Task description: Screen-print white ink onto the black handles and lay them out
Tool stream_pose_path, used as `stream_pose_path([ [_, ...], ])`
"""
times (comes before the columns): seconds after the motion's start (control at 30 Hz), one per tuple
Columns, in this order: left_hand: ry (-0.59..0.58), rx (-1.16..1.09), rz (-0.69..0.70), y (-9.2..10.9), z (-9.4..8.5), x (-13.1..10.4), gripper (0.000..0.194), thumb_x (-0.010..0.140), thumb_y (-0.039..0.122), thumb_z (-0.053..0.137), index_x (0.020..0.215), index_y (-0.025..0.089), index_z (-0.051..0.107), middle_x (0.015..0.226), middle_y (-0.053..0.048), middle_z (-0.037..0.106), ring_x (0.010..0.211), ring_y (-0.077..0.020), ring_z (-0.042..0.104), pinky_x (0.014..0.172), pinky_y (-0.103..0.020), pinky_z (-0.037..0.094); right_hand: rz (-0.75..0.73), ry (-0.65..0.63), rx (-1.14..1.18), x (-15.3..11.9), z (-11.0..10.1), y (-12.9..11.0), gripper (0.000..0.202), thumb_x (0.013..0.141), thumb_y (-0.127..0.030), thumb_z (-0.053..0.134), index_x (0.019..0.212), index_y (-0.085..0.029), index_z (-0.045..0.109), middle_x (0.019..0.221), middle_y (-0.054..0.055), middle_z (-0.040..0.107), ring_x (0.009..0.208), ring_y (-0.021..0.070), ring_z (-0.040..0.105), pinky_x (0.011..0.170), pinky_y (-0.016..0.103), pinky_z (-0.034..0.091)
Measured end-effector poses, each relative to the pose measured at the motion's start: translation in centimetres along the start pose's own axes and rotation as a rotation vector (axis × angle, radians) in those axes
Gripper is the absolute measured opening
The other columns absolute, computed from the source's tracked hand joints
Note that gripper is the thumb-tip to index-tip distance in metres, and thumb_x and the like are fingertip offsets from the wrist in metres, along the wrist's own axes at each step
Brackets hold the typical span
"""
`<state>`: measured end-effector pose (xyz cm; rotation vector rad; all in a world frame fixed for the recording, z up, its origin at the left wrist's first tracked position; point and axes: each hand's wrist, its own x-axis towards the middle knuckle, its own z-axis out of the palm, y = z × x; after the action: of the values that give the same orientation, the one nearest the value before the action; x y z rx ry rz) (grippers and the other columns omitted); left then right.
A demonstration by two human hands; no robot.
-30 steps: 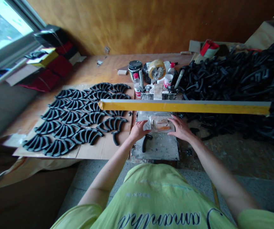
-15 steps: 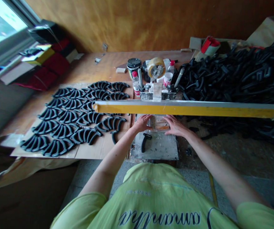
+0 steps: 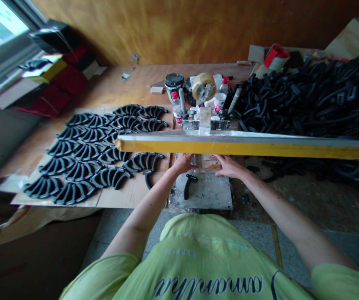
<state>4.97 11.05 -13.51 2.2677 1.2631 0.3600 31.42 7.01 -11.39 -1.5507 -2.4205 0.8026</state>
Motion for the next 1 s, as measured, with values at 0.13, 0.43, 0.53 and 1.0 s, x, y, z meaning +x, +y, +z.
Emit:
stream_pose_path([
  [0.13,-0.036,0.022,-0.024,-0.1,0.2,0.0,0.077,0.062,0.026,0.081,0.132,0.024,0.050,0.132,-0.011,0.060,0.131,-0.0301,0.047,0.111,-0.045,0.035,0.020,-0.019,-0.010,0.0,-0.1,-0.2,0.087,0.062,-0.033,0.084,0.138,-0.017,0.044,0.135,0.018,0.052,0.128,0.0361,0.047,0.107,0.051,0.038],
  [0.43,-0.059,-0.002,-0.064,-0.7,0.7,0.1,0.084,0.062,0.028,0.081,0.137,0.025,0.043,0.129,-0.009,0.061,0.128,-0.0293,0.049,0.110,-0.046,0.036,-0.045,0.020,-0.031,0.4,0.0,-0.1,0.088,0.059,-0.035,0.087,0.136,-0.022,0.047,0.143,0.013,0.046,0.138,0.0380,0.034,0.113,0.052,0.033],
  [0.53,-0.073,0.031,-0.051,-0.9,0.3,0.5,0.087,0.059,0.031,0.084,0.136,0.025,0.045,0.133,-0.009,0.058,0.131,-0.0310,0.045,0.111,-0.048,0.032,-0.045,0.023,-0.035,0.5,0.0,-0.1,0.088,0.058,-0.037,0.087,0.135,-0.022,0.047,0.145,0.013,0.044,0.139,0.0392,0.033,0.113,0.054,0.032],
  [1.0,0.001,0.004,-0.141,0.3,-0.7,0.6,0.070,0.062,0.037,0.084,0.126,0.029,0.056,0.128,-0.005,0.060,0.126,-0.0309,0.046,0.108,-0.048,0.036,-0.078,0.050,-0.088,0.9,0.8,0.5,0.092,0.058,-0.035,0.086,0.140,-0.026,0.045,0.148,0.009,0.042,0.141,0.0412,0.028,0.116,0.055,0.028],
])
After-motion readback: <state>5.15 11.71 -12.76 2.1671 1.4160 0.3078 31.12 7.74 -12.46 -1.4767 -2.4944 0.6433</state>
